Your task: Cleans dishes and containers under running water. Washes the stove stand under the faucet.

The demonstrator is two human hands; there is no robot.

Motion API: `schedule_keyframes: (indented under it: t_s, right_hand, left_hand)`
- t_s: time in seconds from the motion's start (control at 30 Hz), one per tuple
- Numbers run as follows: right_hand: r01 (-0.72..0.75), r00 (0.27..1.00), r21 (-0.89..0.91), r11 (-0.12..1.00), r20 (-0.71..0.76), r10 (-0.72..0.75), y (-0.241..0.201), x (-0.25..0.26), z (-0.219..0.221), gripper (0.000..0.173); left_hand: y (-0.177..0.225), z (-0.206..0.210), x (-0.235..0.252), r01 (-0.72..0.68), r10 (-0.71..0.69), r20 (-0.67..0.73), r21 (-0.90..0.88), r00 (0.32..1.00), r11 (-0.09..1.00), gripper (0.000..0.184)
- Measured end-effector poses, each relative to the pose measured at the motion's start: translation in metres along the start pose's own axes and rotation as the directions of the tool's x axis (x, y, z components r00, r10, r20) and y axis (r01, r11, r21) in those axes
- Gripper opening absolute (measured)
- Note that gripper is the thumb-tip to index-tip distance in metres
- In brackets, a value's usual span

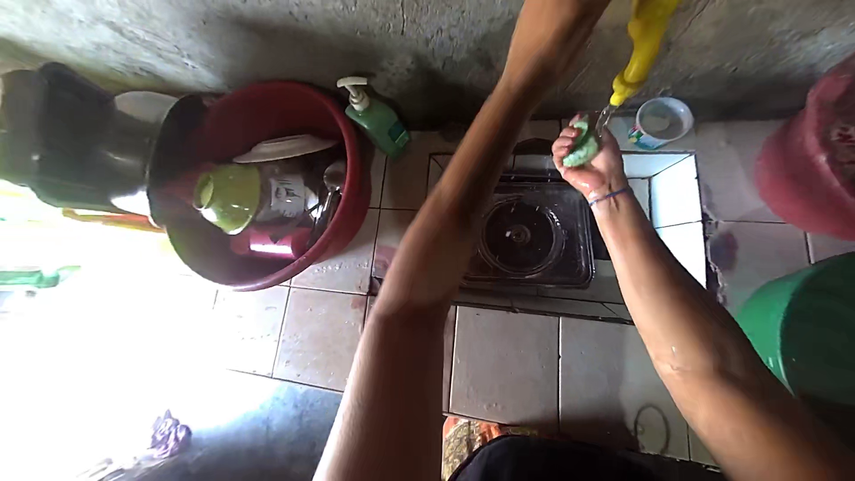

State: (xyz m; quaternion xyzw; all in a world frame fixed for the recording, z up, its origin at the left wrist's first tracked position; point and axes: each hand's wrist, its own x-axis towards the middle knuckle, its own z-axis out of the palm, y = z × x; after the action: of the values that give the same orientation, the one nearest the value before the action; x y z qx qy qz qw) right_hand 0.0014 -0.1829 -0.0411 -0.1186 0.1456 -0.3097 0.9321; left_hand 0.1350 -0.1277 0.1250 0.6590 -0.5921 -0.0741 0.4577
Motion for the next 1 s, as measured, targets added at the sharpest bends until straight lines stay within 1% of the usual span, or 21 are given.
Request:
schedule_keyframes:
  t_s: [0.03,0.07,0.1,0.17,0.2,0.23,0.27,0.33,0.4,0.47,0.5,0.53,0.57,0.6,0.63,0.7,0.8,0.83,0.93,0.97,1.0]
  right_hand:
    - [0.003,0.999,-0.022,1.000,0.047,-0.002,0.004,-0.013,-0.006,0.045]
    - [0.009,0.998,-0.058,0.998,0.065,-0.006,0.009,-0.026,-0.015,0.043]
    - [0.010,0.999,-0.113,0.994,0.046,-0.005,0.017,-0.040,-0.026,0.040]
    - [-0.018,0.989,-0.148,0.989,-0.150,-0.005,0.036,-0.065,-0.040,0.038]
    - [-0.038,0.970,-0.147,0.988,-0.243,0.001,0.044,-0.075,-0.045,0.037]
    - [-0.049,0.948,-0.146,0.988,-0.318,0.000,0.050,-0.082,-0.049,0.037]
    - [-0.051,0.928,-0.151,0.987,-0.372,-0.009,0.054,-0.088,-0.051,0.038]
    - [-0.031,0.895,-0.180,0.983,-0.442,-0.053,0.060,-0.099,-0.053,0.043]
    - [-0.004,0.869,-0.323,0.946,-0.469,-0.156,0.071,-0.108,-0.048,0.050]
    - [-0.044,0.886,-0.635,0.771,-0.381,-0.263,0.093,-0.117,-0.041,0.057]
    - [-0.079,0.932,-0.795,0.602,-0.272,-0.237,0.109,-0.124,-0.039,0.059]
    - [-0.058,0.982,-0.924,0.378,-0.121,-0.145,0.127,-0.131,-0.037,0.056]
    - [0.043,0.999,-0.992,0.121,0.042,-0.005,0.143,-0.134,-0.035,0.051]
    - [0.193,0.975,-0.973,-0.125,0.176,0.134,0.157,-0.130,-0.034,0.049]
    - [0.296,0.943,-0.910,-0.289,0.231,0.238,0.163,-0.123,-0.031,0.049]
    - [0.267,0.941,-0.881,-0.391,0.150,0.305,0.154,-0.104,-0.025,0.048]
    - [0.056,0.993,-0.878,-0.475,0.002,0.114,0.137,-0.080,-0.031,0.050]
    - [0.060,0.996,-0.894,-0.445,0.026,0.083,0.146,-0.080,-0.031,0.052]
    - [0.310,0.951,-0.924,-0.224,0.298,0.085,0.187,-0.098,-0.006,0.051]
    - [0.372,0.928,-0.895,-0.247,0.357,0.107,0.193,-0.090,-0.006,0.053]
    - [0.417,0.908,-0.846,-0.331,0.402,0.117,0.192,-0.078,-0.009,0.056]
  left_hand:
    - [-0.010,-0.002,-0.044,0.134,-0.134,-0.004,0.076,0.991,0.988,0.035]
    - [-0.030,0.001,-0.095,0.306,-0.311,0.005,0.156,0.950,0.939,0.044]
    - [-0.055,0.006,-0.149,0.485,-0.505,0.040,0.226,0.862,0.845,0.053]
    - [-0.101,0.027,-0.240,0.745,-0.790,0.061,0.298,0.610,0.597,0.062]
    - [-0.112,0.033,-0.262,0.816,-0.867,0.057,0.312,0.494,0.486,0.065]
    - [-0.116,0.034,-0.272,0.856,-0.906,0.048,0.311,0.421,0.414,0.068]
    - [-0.116,0.032,-0.275,0.884,-0.926,0.043,0.286,0.375,0.371,0.070]
    - [-0.114,0.025,-0.275,0.925,-0.941,0.043,0.171,0.337,0.339,0.076]
    - [-0.109,0.019,-0.281,0.928,-0.926,0.074,0.029,0.369,0.372,0.069]
    - [-0.103,0.021,-0.289,0.904,-0.909,0.125,-0.221,0.398,0.365,0.050]
    - [-0.100,0.025,-0.292,0.873,-0.907,0.139,-0.359,0.399,0.329,0.046]
    - [-0.097,0.030,-0.294,0.825,-0.907,0.144,-0.490,0.395,0.281,0.046]
    - [-0.093,0.035,-0.293,0.754,-0.906,0.149,-0.616,0.395,0.227,0.046]
    - [-0.090,0.041,-0.291,0.679,-0.905,0.147,-0.710,0.400,0.184,0.044]
    - [-0.086,0.042,-0.289,0.624,-0.895,0.163,-0.767,0.414,0.149,0.044]
    - [-0.078,0.033,-0.289,0.612,-0.843,0.216,-0.775,0.493,0.160,0.053]
    - [-0.056,0.023,-0.287,0.610,-0.801,0.163,-0.739,0.575,0.287,0.072]
    - [-0.050,0.020,-0.286,0.607,-0.807,0.136,-0.733,0.574,0.308,0.072]
    - [-0.043,0.004,-0.290,0.612,-0.812,0.065,-0.692,0.580,0.382,0.064]
    - [-0.042,-0.002,-0.293,0.602,-0.795,0.042,-0.677,0.606,0.423,0.064]
    - [-0.040,-0.008,-0.297,0.587,-0.775,0.021,-0.666,0.632,0.461,0.064]
